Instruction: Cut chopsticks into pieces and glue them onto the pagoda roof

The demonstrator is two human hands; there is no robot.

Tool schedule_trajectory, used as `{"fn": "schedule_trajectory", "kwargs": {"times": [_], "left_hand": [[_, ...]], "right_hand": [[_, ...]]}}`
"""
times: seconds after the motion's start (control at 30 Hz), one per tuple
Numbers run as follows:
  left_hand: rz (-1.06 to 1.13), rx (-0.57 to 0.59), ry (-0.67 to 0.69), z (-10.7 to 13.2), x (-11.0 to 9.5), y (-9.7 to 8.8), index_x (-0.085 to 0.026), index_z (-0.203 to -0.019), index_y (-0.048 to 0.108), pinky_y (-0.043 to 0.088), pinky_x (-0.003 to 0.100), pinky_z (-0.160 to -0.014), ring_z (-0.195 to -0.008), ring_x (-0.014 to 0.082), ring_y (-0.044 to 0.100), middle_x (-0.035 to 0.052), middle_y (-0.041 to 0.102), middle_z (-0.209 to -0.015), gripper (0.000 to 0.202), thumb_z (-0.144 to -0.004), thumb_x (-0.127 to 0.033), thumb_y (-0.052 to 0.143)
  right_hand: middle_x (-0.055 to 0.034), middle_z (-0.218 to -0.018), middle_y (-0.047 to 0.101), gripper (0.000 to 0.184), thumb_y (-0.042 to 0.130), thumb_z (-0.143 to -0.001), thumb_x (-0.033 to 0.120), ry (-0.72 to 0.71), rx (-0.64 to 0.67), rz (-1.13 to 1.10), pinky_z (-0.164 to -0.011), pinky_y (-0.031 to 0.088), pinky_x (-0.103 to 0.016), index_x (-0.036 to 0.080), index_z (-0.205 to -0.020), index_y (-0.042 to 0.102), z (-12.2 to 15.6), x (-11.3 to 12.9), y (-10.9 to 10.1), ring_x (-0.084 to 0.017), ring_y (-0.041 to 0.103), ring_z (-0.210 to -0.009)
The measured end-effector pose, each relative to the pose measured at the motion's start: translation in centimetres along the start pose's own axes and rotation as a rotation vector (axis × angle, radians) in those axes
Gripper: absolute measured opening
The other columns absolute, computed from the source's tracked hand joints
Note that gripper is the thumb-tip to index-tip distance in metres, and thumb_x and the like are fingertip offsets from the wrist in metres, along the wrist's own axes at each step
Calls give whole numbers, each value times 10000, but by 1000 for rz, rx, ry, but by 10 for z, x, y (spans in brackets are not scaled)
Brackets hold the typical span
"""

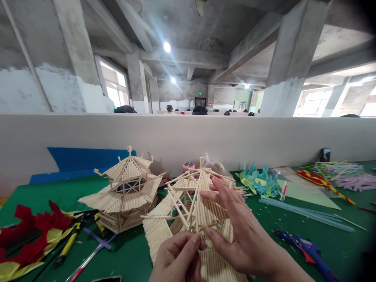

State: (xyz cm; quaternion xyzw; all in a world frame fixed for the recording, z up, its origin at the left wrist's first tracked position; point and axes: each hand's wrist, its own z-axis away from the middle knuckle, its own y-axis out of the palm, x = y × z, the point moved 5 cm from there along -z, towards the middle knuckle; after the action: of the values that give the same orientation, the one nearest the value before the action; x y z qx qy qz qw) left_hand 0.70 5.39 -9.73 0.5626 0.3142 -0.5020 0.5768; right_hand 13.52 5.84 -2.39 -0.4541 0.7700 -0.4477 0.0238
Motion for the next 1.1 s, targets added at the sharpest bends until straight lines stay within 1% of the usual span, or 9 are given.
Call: {"fn": "schedule_trajectory", "kwargs": {"times": [0.13,0.23,0.3,0.4,0.6,0.7,0.9,1.0,1.1], "left_hand": [[-28,-11,24,0,-1,0,-136,-610,612,153,161,-370,-311,22,343,-60,464,-333,398,-569,-525,686],[-53,-16,43,1,-3,0,-140,-566,583,170,163,-379,-325,24,340,-55,474,-347,374,-611,-502,668],[-67,-19,52,3,-4,1,-139,-543,569,181,163,-387,-339,24,340,-49,483,-362,357,-649,-469,652],[-70,-30,39,4,-4,2,-135,-581,600,184,163,-387,-342,26,333,-42,494,-371,326,-660,-448,646],[-38,-78,29,6,-4,3,-138,-708,644,188,167,-382,-340,36,335,-39,507,-372,319,-624,-445,672],[-29,-91,52,8,-5,5,-135,-665,631,191,167,-380,-345,37,334,-35,507,-379,285,-660,-420,649],[-1,-130,47,9,-5,8,-128,-555,586,192,166,-380,-350,36,329,-24,505,-395,341,-695,-439,605],[32,-147,17,9,-4,10,-133,-562,582,211,162,-399,-365,37,325,-24,507,-396,328,-704,-428,602],[55,-162,8,10,-4,12,-137,-640,609,239,157,-416,-378,40,331,-26,518,-405,282,-710,-411,602]], "right_hand": [[-6,-1273,475,831,493,-709,164,-25,12,3,-1043,97,-384,187,-1368,-13,-2,5,0,-186,235,-1254],[-3,-1257,489,837,496,-705,163,-49,25,-7,-1031,139,-365,181,-1368,-15,-4,8,0,-178,244,-1244],[4,-1236,508,834,495,-712,171,-72,31,-12,-1026,154,-372,188,-1369,-20,-6,10,1,-180,257,-1235],[11,-1189,546,823,493,-721,181,-104,36,-11,-1016,174,-388,204,-1370,-13,-7,12,2,-187,281,-1220],[-10,-1187,551,793,474,-725,176,-118,36,13,-1012,188,-397,195,-1369,12,-6,13,2,-186,292,-1219],[-32,-1211,536,777,453,-729,154,-127,35,28,-1011,197,-406,184,-1368,12,-6,14,2,-188,294,-1222],[-34,-1204,543,804,457,-697,128,-127,36,15,-1009,204,-409,177,-1370,20,-8,13,2,-196,307,-1211],[-23,-1210,541,814,464,-680,122,-114,47,8,-1017,190,-371,168,-1370,34,-8,13,2,-179,309,-1204],[-11,-1215,537,816,460,-672,114,-130,40,1,-1026,162,-359,168,-1368,37,-8,13,1,-170,296,-1208]]}}
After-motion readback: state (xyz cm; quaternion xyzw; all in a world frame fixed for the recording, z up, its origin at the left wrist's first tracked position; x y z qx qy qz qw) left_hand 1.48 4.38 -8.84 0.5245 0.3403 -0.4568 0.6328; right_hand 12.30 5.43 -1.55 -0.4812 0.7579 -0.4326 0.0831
